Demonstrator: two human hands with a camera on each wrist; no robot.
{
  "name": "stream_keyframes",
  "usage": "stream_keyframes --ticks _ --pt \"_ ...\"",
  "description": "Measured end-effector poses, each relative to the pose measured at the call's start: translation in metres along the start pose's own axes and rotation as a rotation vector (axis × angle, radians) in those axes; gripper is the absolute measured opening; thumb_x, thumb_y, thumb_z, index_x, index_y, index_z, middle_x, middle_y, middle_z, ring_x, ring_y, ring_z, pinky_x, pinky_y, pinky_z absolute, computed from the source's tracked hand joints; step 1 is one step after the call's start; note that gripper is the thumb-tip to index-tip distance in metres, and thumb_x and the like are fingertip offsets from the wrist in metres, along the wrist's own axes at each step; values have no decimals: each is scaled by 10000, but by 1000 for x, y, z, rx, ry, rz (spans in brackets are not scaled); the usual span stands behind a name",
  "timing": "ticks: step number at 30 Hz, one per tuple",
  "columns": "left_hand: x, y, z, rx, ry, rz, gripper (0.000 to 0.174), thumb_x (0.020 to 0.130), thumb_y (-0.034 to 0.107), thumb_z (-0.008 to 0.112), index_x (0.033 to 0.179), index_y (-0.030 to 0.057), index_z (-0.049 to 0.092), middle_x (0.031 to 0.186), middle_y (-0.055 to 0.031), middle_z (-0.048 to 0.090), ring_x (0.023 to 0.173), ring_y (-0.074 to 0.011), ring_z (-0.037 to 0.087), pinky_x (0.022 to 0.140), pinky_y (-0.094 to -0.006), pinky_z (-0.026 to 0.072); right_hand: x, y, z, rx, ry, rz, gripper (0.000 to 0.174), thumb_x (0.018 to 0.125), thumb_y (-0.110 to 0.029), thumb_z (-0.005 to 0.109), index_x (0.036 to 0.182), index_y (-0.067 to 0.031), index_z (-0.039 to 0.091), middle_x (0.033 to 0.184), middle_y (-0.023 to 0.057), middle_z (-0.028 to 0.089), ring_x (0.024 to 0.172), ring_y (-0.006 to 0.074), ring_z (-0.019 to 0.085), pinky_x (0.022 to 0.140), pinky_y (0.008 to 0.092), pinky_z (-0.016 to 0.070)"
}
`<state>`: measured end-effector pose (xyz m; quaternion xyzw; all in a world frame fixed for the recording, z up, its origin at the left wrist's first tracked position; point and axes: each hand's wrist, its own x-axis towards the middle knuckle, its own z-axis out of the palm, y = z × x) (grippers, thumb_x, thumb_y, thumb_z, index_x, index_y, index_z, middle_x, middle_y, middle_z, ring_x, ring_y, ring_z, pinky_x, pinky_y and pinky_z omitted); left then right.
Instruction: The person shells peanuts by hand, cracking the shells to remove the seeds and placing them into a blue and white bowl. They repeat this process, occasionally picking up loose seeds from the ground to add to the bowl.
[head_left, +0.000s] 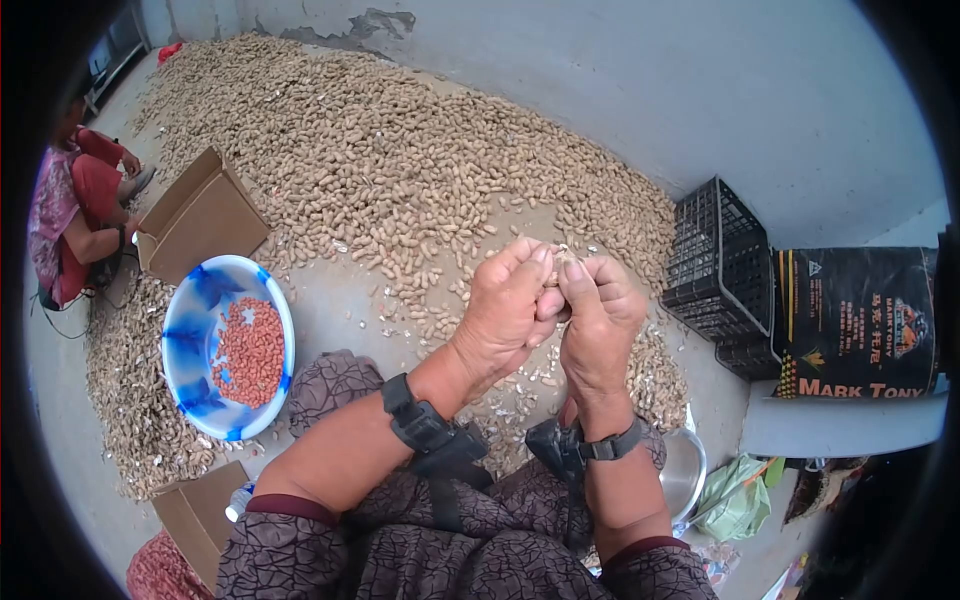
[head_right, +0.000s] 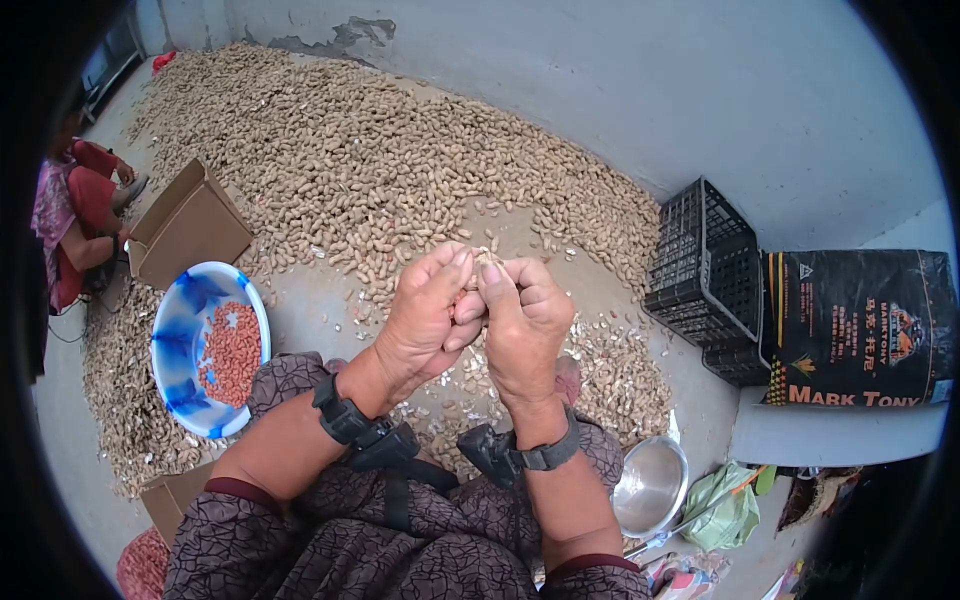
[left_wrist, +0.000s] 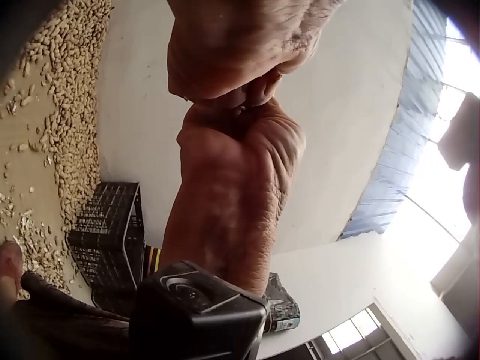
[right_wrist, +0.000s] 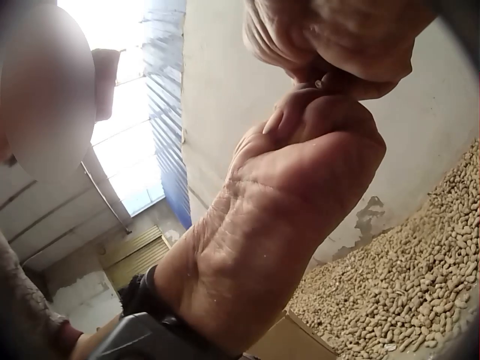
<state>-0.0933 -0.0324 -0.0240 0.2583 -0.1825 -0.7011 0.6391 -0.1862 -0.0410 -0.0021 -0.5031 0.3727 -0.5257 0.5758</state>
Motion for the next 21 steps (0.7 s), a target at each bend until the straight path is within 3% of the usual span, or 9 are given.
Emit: stream_keyframes --ticks 5,10,12,16,18,20,21 --pt "1 5 -5 -167 -134 -97 205 909 249 412 900 54 476 523 12 403 354 -36 307 296 -156 246 3 7 -6 71 -4 19 90 842 -46 484 786 23 501 624 95 579 504 116 551 410 204 424" --pt "5 1 -7 -129 -111 -118 241 905 289 425 886 58 491 517 19 405 342 -38 297 293 -160 240 5 -1 -6 98 -4 115 54 822 -29 496 779 1 509 637 79 584 542 112 563 479 184 423" --pt "5 0 -8 -91 -108 -105 245 903 294 431 876 60 497 520 21 409 342 -37 295 293 -162 241 3 -5 -3 56 -23 135 32 807 -25 516 781 -6 512 638 47 576 529 76 531 473 168 384" --pt "4 0 -5 206 -15 -3 222 875 274 500 818 60 517 530 28 431 360 -27 316 302 -162 246 7 6 -13 -118 22 25 44 780 -22 535 749 0 514 620 20 556 507 50 482 432 175 360" --pt "6 3 -5 335 17 32 222 864 266 524 789 58 525 530 28 440 370 -21 326 306 -162 246 6 4 -16 -344 69 -33 77 752 -31 552 692 1 516 593 -1 528 490 36 443 414 181 353" --pt "9 9 -8 583 -25 58 272 854 214 533 656 29 526 515 6 469 436 -32 404 366 -186 312 7 4 -19 -366 60 -31 93 742 -33 550 664 -3 512 579 -7 515 484 32 435 412 182 345" --pt "8 6 -9 584 -27 55 272 854 214 533 656 29 526 515 6 469 436 -32 404 366 -186 312 7 4 -21 -389 50 -28 110 733 -35 549 635 -8 507 564 -13 503 477 29 427 410 182 338"
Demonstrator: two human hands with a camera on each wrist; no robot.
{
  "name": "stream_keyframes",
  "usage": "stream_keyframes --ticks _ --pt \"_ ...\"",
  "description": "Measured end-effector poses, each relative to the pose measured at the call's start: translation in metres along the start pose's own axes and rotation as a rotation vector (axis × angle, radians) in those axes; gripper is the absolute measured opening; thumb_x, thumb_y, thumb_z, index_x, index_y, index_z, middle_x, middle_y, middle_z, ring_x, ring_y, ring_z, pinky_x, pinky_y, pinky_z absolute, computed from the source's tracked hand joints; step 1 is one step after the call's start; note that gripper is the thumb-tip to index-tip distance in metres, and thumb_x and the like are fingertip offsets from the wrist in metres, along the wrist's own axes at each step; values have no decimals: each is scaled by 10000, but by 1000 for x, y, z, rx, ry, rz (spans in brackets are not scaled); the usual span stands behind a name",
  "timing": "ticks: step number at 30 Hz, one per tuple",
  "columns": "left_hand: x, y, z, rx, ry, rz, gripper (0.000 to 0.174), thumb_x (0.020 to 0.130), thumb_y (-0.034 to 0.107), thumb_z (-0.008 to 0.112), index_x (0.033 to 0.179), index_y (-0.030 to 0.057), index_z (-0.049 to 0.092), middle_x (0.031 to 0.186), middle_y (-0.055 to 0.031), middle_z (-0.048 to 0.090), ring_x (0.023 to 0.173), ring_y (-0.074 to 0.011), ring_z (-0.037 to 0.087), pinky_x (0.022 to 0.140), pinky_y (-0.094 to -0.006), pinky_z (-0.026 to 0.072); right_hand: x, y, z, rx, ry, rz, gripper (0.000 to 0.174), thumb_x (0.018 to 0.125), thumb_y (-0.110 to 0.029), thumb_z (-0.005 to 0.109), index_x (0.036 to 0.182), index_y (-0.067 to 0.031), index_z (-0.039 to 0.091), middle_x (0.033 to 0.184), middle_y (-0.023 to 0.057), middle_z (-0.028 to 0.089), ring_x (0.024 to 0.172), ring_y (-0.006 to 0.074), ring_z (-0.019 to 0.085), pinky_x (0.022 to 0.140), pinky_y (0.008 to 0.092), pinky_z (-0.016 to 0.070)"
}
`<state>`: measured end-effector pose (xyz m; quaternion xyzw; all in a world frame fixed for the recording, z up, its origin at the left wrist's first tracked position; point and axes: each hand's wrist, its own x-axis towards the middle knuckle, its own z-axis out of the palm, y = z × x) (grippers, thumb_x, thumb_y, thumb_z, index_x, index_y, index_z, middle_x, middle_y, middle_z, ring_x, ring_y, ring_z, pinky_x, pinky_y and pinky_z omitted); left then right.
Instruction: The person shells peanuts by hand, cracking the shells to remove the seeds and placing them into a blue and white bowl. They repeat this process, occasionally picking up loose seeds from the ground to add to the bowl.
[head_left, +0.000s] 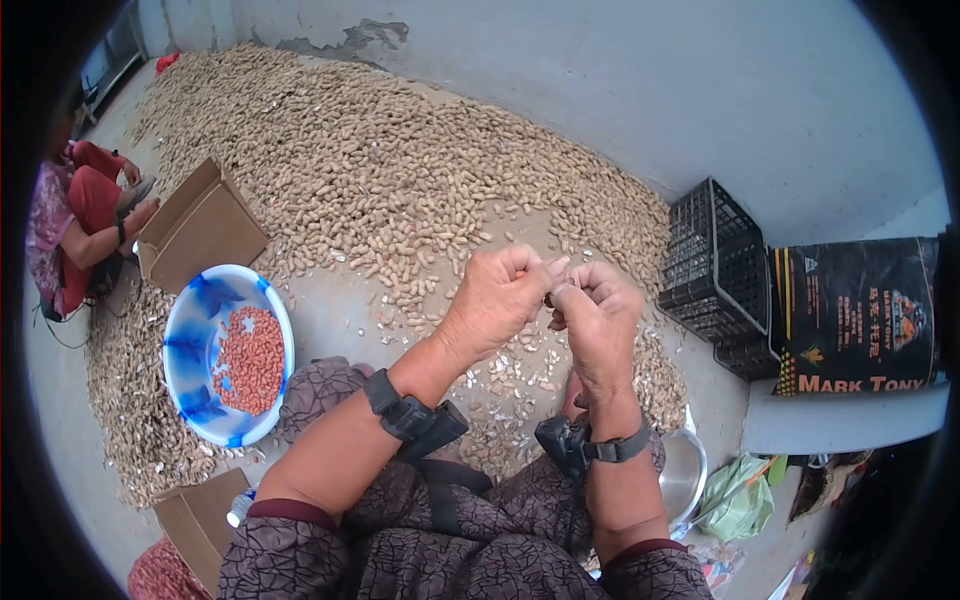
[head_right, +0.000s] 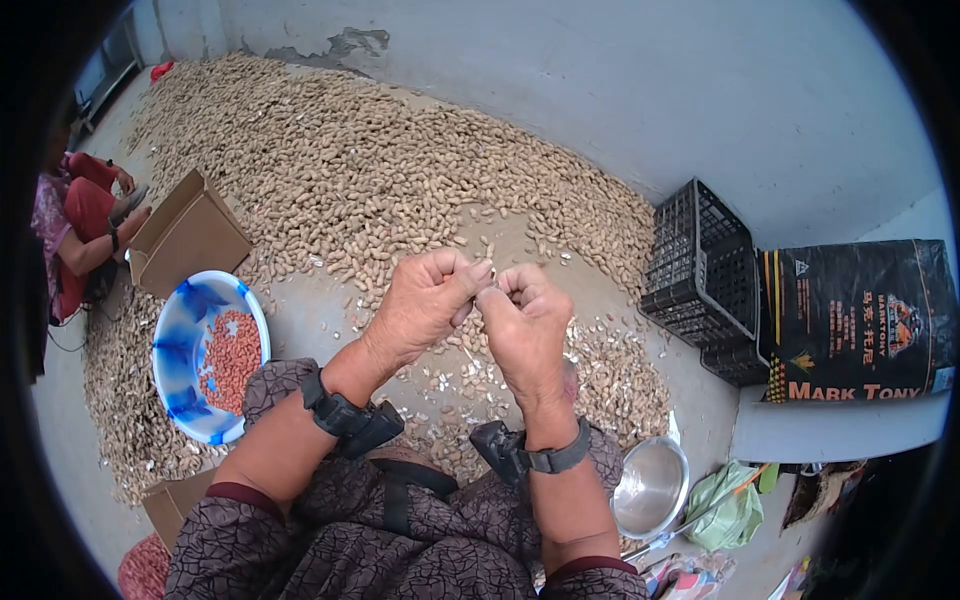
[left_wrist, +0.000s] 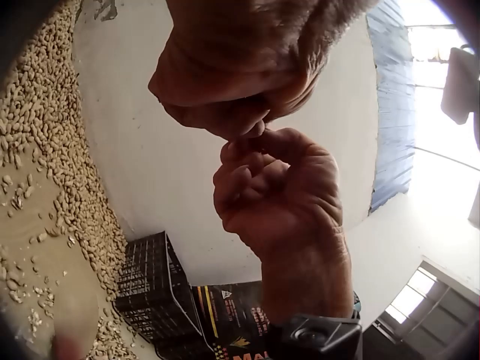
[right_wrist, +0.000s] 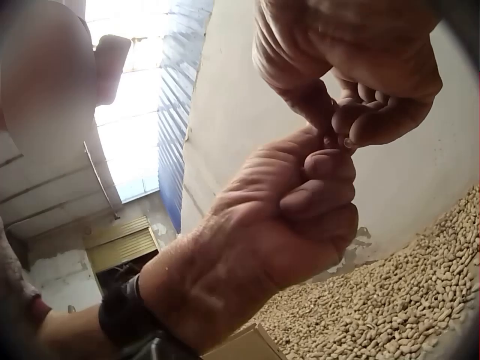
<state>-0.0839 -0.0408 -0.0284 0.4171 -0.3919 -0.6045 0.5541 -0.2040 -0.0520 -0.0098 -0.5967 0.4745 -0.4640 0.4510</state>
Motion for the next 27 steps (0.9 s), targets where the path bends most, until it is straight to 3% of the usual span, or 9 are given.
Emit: stream_keyframes --ticks 1,3,6,8,11,16,18,21,27 --pt "0 -5 1 76 25 101 243 857 202 527 683 33 534 518 18 460 426 -29 385 363 -183 296 -1 -3 0 0 2 2 110 733 -35 549 635 -8 507 564 -13 503 477 29 427 410 182 338" --pt "3 -16 2 152 51 199 215 860 190 521 710 37 541 521 29 451 416 -25 366 359 -180 280 -3 -12 1 166 -12 236 118 729 -36 546 624 -12 498 556 -21 489 478 21 405 404 180 305" --pt "5 -26 5 260 119 320 208 868 171 493 723 29 537 514 39 433 417 -32 364 380 -185 294 -6 -6 3 146 7 195 108 729 -32 533 629 -13 498 562 -19 495 486 16 401 404 179 290" --pt "5 -24 9 -122 126 100 228 880 191 476 731 27 532 503 39 421 394 -34 348 345 -186 279 -6 -3 3 139 17 153 104 730 -32 537 636 -13 497 564 -18 499 487 16 407 406 179 297" --pt "-1 -9 12 -310 108 -74 244 882 227 482 745 30 529 500 33 423 370 -36 336 306 -183 256 -7 -4 4 143 28 85 92 730 -19 541 651 -13 494 565 -19 498 489 14 409 408 178 303" --pt "0 -7 10 -342 65 -119 251 882 260 487 762 44 534 507 26 439 361 -27 335 285 -171 230 -9 1 7 46 40 -74 79 725 14 538 673 -14 486 547 -5 507 483 23 434 413 185 327" --pt "0 -8 9 -359 70 -119 252 883 266 486 766 48 534 509 27 440 365 -23 336 288 -167 229 -12 -1 9 -247 104 -263 68 725 23 532 688 -14 489 557 39 543 495 55 509 426 208 381" --pt "0 -10 9 -423 61 -159 243 888 264 475 791 49 532 522 29 446 375 -17 336 298 -159 228 -13 -5 12 -319 114 -262 56 724 14 544 710 -13 497 586 78 571 529 88 570 449 235 428" --pt "1 -16 4 -494 40 -135 238 896 274 455 836 52 518 552 21 456 382 -23 332 320 -158 243 -10 2 15 -194 79 -213 52 736 33 537 765 6 503 617 65 577 565 94 581 478 224 456"
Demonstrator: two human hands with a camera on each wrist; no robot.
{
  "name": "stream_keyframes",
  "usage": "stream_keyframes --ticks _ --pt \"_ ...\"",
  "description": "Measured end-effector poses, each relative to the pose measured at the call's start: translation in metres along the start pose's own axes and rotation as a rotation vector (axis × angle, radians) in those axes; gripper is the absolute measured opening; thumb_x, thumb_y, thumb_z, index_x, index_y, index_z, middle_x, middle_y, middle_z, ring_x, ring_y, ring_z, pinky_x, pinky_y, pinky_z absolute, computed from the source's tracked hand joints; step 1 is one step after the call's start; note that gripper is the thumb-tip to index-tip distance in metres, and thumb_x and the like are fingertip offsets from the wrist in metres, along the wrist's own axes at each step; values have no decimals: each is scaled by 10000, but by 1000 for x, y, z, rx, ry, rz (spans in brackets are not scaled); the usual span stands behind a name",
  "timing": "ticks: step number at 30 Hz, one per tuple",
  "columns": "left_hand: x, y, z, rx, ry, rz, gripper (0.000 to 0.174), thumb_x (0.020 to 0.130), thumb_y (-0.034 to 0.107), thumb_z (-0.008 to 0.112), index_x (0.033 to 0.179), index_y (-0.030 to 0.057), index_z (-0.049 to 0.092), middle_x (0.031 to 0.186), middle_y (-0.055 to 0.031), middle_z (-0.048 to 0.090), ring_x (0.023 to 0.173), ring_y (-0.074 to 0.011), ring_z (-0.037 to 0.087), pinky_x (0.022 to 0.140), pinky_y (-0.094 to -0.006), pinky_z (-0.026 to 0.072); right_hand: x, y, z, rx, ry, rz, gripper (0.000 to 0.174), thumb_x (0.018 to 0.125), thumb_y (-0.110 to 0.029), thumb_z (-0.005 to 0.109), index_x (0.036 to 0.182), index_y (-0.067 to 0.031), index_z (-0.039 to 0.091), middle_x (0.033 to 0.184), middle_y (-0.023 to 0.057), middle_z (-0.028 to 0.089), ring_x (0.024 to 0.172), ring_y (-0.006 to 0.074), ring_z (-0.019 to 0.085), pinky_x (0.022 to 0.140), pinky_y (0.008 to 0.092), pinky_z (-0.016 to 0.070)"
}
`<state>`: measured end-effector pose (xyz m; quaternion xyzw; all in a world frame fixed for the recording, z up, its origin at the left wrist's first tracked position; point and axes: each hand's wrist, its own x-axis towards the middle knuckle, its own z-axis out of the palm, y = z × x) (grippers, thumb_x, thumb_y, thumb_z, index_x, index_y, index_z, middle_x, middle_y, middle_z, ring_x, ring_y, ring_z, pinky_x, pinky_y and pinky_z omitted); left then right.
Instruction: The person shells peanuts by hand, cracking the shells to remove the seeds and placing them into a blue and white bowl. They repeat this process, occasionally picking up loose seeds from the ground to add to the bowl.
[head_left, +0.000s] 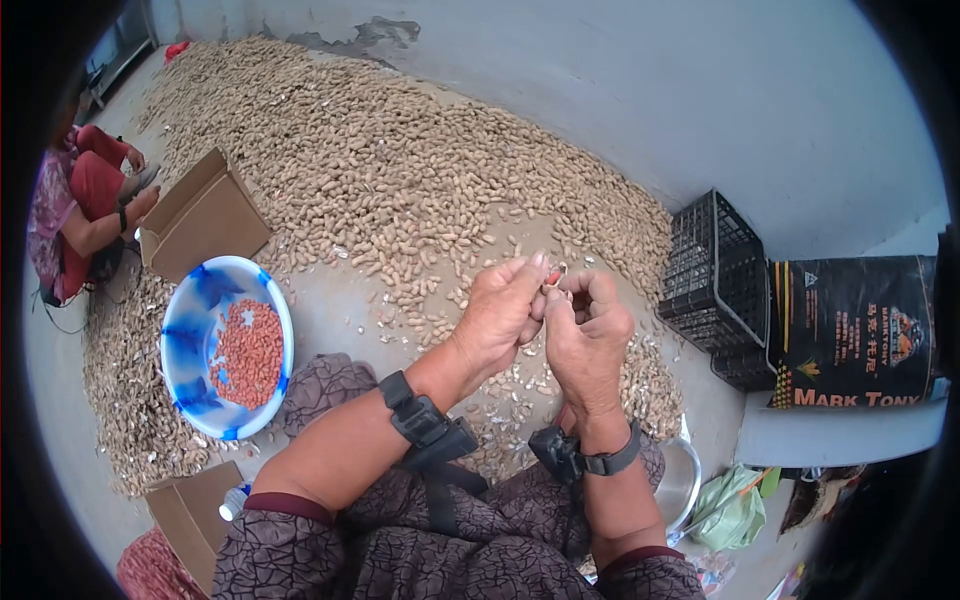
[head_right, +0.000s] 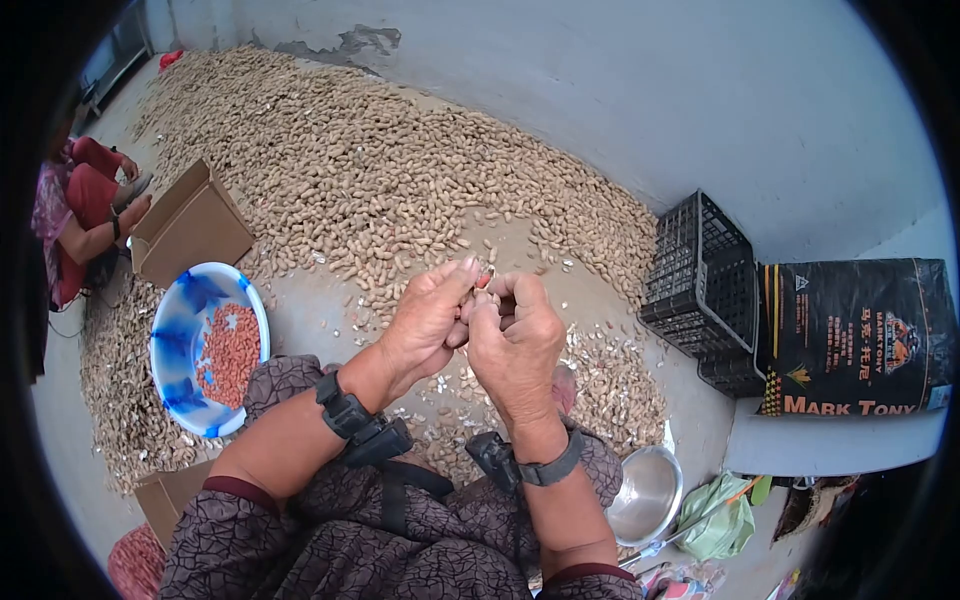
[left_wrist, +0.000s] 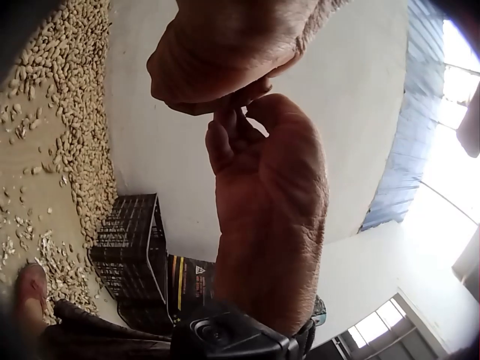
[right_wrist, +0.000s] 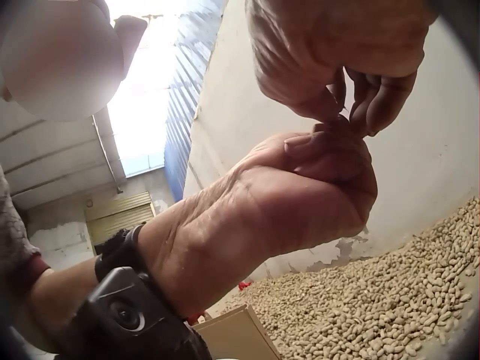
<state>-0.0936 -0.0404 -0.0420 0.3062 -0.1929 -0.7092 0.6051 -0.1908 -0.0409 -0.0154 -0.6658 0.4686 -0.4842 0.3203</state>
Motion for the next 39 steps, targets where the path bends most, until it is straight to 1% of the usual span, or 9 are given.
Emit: stream_keyframes --ticks 6,13,19,21,24,26,35,37,39 --pt "-2 3 3 10 11 -5 248 900 253 438 826 30 518 542 14 430 366 -40 322 313 -177 252 0 -9 -1 223 -29 113 87 747 68 514 814 13 503 699 56 578 625 74 571 518 187 462" --pt "0 -1 2 4 -46 -31 250 901 266 425 798 53 504 548 10 436 363 -48 335 315 -183 243 2 -5 -9 264 -9 77 91 724 65 523 799 14 534 701 38 577 588 58 547 492 175 415" --pt "-2 6 -1 -38 -30 -180 311 904 318 381 758 64 486 548 -11 440 368 -71 349 319 -203 219 5 -11 -17 -131 15 -235 165 644 71 520 770 -19 579 622 39 553 532 86 515 468 216 396" --pt "-1 5 -2 -64 -25 -198 321 904 326 374 752 64 481 548 -16 440 370 -76 353 321 -208 216 7 -15 -18 -284 8 -481 220 585 71 515 766 -28 590 590 67 526 524 149 525 467 248 405" --pt "2 1 -2 -89 -29 -240 312 902 319 380 753 62 475 547 -20 438 374 -83 349 324 -215 211 10 -17 -18 -382 -7 -666 237 552 54 518 754 -34 605 594 73 521 518 201 521 468 286 411" --pt "3 1 1 -137 45 -225 333 901 316 389 726 49 482 526 -11 443 354 -79 332 318 -195 212 10 -17 -19 -440 -24 -671 234 552 47 524 752 -37 611 600 74 529 519 209 522 471 295 412" --pt "1 1 -2 -92 -36 -245 299 901 299 386 768 49 482 580 -32 458 393 -79 356 322 -206 223 11 -14 -26 -445 -29 -638 207 600 58 533 772 -36 602 625 86 545 530 210 529 498 288 417" --pt "1 1 0 -100 -22 -240 298 899 297 391 762 50 487 576 -41 474 378 -79 348 321 -203 225 10 -15 -29 -223 -32 -287 174 628 65 540 770 -20 593 632 85 539 549 184 527 515 271 412" --pt "1 2 2 -104 -12 -236 297 896 295 397 756 52 492 573 -51 491 362 -79 339 319 -200 227 9 -17 -30 -219 -37 -308 172 634 68 544 777 -17 592 636 87 537 557 173 525 518 262 406"
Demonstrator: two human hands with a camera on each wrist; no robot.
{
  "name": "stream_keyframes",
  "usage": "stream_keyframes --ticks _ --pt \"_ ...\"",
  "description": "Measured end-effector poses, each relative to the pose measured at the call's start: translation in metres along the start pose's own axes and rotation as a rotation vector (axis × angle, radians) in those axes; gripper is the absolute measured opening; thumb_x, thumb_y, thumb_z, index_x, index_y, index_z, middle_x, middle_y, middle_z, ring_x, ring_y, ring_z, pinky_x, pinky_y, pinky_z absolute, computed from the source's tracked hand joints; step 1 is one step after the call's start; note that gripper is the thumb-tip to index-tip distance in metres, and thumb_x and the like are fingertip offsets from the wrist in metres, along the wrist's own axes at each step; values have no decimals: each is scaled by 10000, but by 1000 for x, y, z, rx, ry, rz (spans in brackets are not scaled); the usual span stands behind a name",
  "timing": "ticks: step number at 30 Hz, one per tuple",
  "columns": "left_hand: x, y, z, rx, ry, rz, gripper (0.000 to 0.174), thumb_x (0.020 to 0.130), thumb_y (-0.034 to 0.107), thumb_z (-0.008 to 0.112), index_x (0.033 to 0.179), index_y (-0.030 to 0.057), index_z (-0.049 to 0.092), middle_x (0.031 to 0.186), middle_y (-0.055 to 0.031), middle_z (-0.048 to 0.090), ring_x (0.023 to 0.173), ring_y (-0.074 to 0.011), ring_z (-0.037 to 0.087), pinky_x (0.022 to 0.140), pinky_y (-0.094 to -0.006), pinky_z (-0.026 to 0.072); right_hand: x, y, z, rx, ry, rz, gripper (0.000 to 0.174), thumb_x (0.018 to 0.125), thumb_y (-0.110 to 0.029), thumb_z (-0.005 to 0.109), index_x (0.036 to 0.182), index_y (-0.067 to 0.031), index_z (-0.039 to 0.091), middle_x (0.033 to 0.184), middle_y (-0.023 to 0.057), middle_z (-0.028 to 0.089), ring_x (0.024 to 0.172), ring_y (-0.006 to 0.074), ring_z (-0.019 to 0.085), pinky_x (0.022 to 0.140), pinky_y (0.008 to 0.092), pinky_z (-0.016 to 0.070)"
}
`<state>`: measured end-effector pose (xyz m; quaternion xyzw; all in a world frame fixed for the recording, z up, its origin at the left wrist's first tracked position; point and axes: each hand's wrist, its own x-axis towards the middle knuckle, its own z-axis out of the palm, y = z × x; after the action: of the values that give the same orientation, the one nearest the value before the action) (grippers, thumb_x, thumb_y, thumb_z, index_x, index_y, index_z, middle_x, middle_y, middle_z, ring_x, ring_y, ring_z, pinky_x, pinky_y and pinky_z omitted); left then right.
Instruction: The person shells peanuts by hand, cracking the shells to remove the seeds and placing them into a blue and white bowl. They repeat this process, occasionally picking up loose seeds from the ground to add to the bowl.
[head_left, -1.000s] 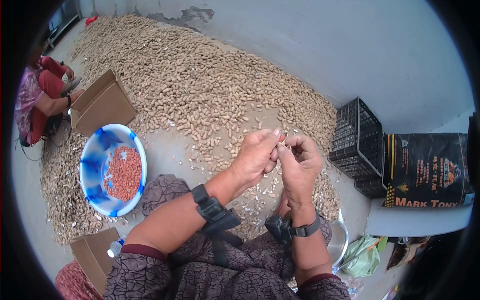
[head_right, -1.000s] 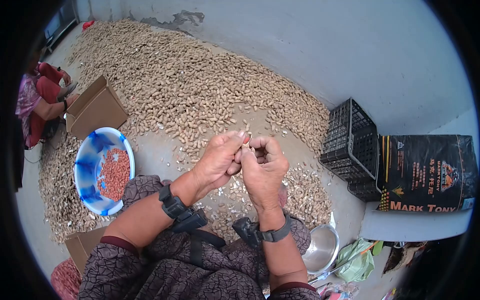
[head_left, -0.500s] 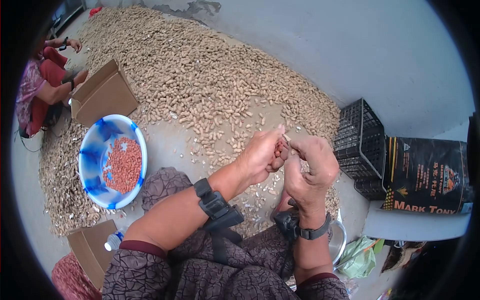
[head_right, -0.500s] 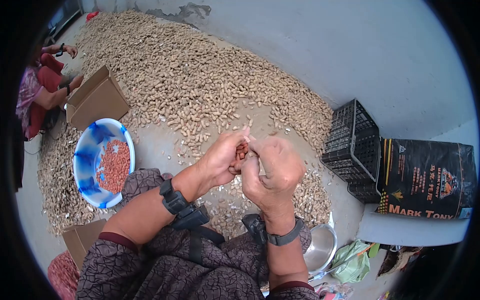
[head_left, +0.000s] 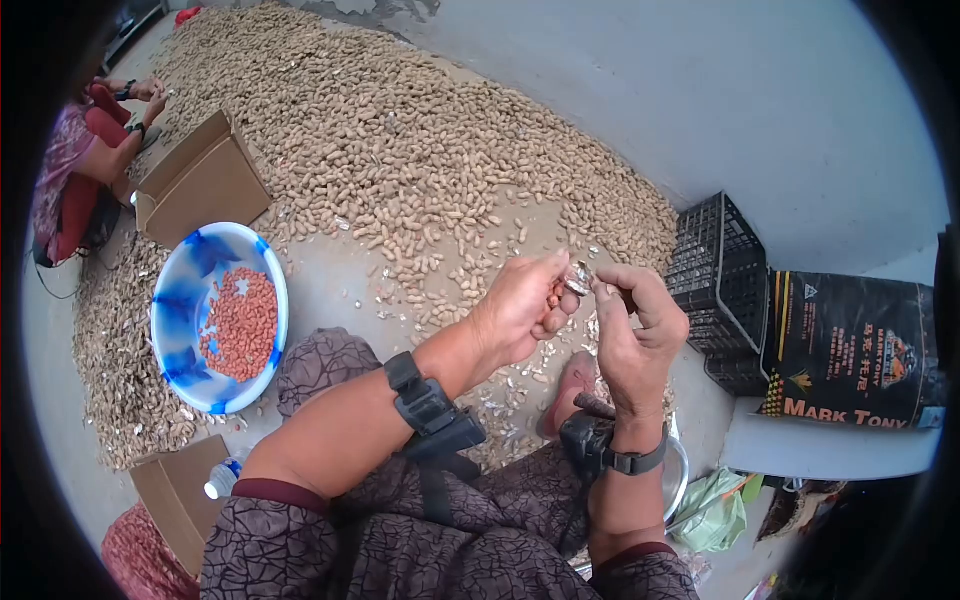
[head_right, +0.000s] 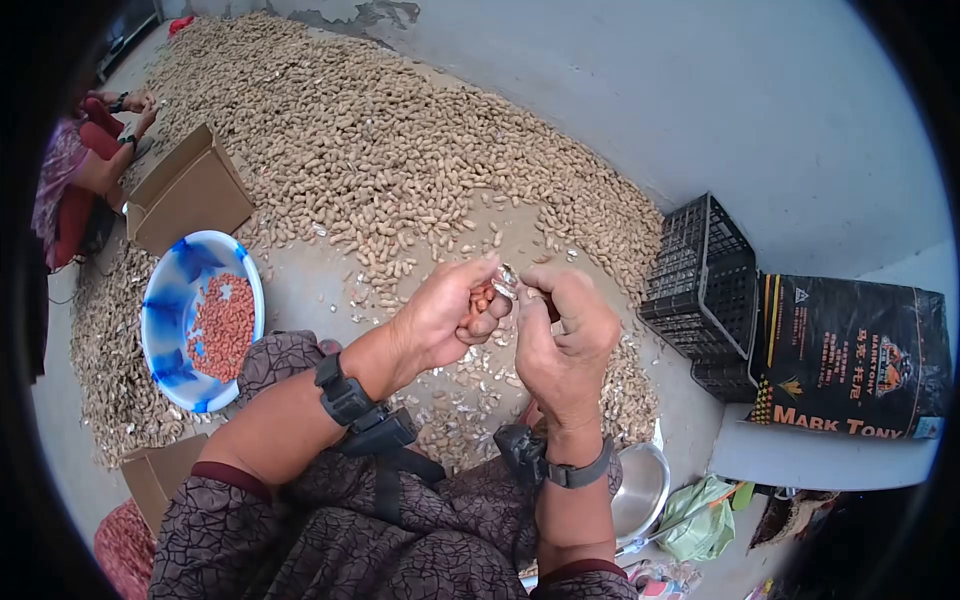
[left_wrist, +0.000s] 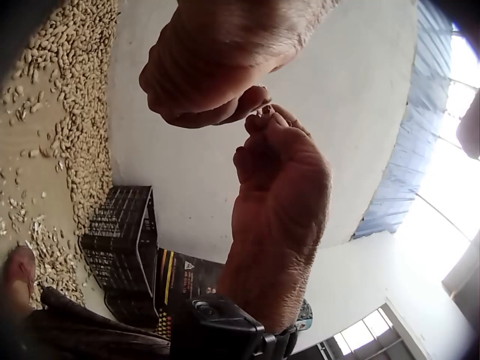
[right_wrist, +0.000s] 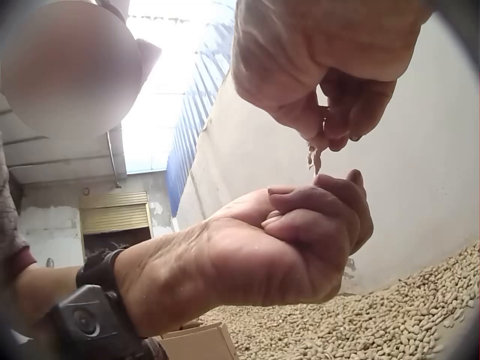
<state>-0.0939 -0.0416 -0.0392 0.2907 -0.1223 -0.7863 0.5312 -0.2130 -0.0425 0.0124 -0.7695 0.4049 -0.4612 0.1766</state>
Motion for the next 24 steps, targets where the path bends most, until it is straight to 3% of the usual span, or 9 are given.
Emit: stream_keyframes --ticks 2,4,5,7,8,12,19,22,24 --pt "-3 1 1 4 29 -14 290 892 287 403 744 55 495 575 -55 496 362 -81 347 317 -199 229 1 -4 -2 8 -9 -21 171 641 70 547 783 -13 591 641 90 535 565 162 524 522 252 400" --pt "-2 1 0 -1 30 -13 291 890 287 406 738 54 494 570 -56 495 361 -83 350 316 -198 230 4 -12 -7 -41 26 -198 168 630 63 549 767 -25 589 629 92 533 550 197 526 507 272 401" --pt "-2 0 0 -1 28 -19 293 888 287 410 733 54 494 565 -58 494 360 -85 353 315 -198 230 3 -7 -4 -40 22 -197 168 630 63 549 767 -25 589 629 92 533 550 197 526 507 272 401" --pt "0 -3 -3 12 11 -29 306 892 294 399 741 45 494 564 -48 474 372 -85 361 318 -202 225 -1 4 1 -338 -118 -225 157 617 47 550 742 -41 585 604 91 517 527 233 510 487 308 393" --pt "0 -2 -3 28 -9 -32 321 896 302 388 750 37 494 562 -38 455 384 -86 370 321 -206 220 0 0 0 -333 -94 -230 146 605 30 552 723 -53 580 583 88 498 511 259 488 476 345 384" --pt "-3 -4 0 54 20 -20 324 893 300 407 723 36 489 530 -53 475 359 -81 353 312 -196 224 4 -1 -5 -256 -54 -254 150 608 26 559 730 -55 589 574 86 487 496 249 478 465 343 373" --pt "-2 -5 2 67 76 -27 325 893 308 412 743 33 497 535 -47 475 369 -84 362 316 -204 224 2 -3 -10 -377 -95 -304 161 601 35 581 740 -44 600 609 89 523 519 241 509 473 320 385" --pt "-3 -3 4 93 60 -33 321 895 307 404 754 34 496 550 -44 475 376 -86 363 321 -206 228 5 -9 -10 -294 -5 -375 151 611 19 595 746 -47 591 607 95 500 524 254 499 469 333 378" --pt "-4 -5 3 115 56 -46 317 896 305 401 758 35 495 558 -41 472 380 -86 362 324 -206 229 2 2 -7 -365 -97 -328 152 614 23 594 750 -46 591 606 98 497 527 255 499 472 333 378"
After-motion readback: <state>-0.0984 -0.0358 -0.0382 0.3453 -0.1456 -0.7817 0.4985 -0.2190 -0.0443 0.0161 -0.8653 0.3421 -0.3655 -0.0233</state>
